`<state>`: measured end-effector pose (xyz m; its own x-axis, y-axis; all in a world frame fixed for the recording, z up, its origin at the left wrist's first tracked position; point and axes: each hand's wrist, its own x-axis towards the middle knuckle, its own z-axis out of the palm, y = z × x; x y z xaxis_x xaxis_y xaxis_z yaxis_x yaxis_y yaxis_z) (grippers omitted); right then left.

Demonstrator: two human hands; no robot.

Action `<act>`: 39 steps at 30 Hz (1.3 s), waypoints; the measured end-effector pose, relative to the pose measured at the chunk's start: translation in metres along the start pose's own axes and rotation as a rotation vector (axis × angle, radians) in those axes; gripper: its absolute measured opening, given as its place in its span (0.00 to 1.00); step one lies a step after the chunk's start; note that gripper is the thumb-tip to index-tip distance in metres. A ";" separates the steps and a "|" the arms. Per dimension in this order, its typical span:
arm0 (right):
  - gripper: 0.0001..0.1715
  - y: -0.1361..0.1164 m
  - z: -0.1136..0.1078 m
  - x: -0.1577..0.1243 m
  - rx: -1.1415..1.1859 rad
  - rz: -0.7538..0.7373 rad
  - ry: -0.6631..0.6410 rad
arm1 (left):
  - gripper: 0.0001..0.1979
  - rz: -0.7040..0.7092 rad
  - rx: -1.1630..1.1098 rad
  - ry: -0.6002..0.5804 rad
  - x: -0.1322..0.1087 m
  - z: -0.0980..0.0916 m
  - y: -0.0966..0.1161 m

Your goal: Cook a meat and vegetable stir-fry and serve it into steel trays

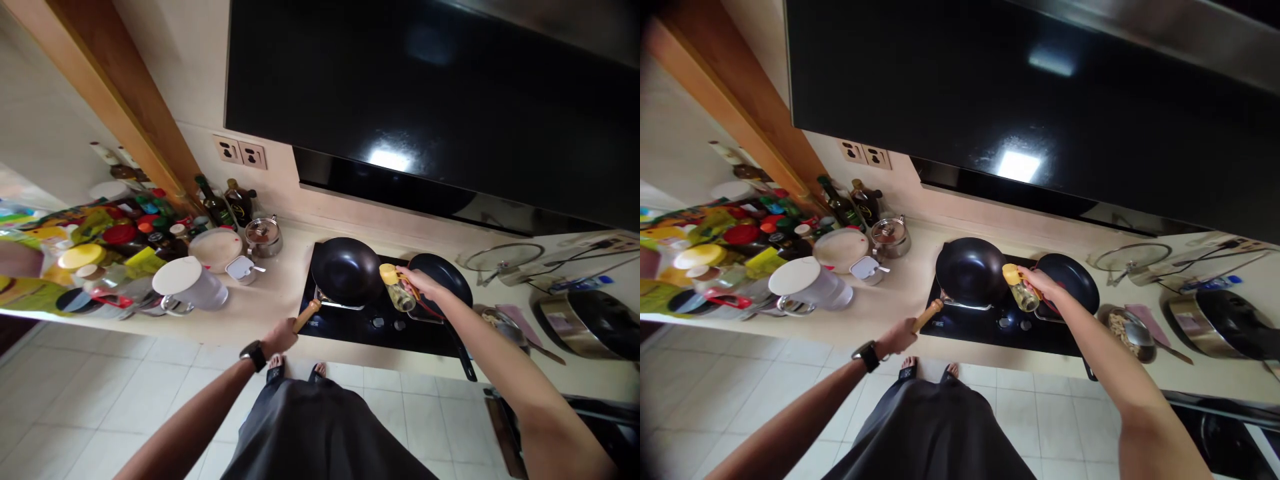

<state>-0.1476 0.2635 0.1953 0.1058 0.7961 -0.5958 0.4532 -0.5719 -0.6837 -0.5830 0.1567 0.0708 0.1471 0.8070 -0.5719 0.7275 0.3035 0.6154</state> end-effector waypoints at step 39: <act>0.35 -0.033 -0.006 -0.007 0.120 0.141 -0.025 | 0.18 -0.066 0.185 -0.106 0.001 -0.024 0.012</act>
<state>-0.1581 0.2776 0.2241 0.1380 0.7021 -0.6985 0.3266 -0.6981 -0.6372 -0.5897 0.1729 0.0909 0.1576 0.7278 -0.6675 0.8470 0.2479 0.4702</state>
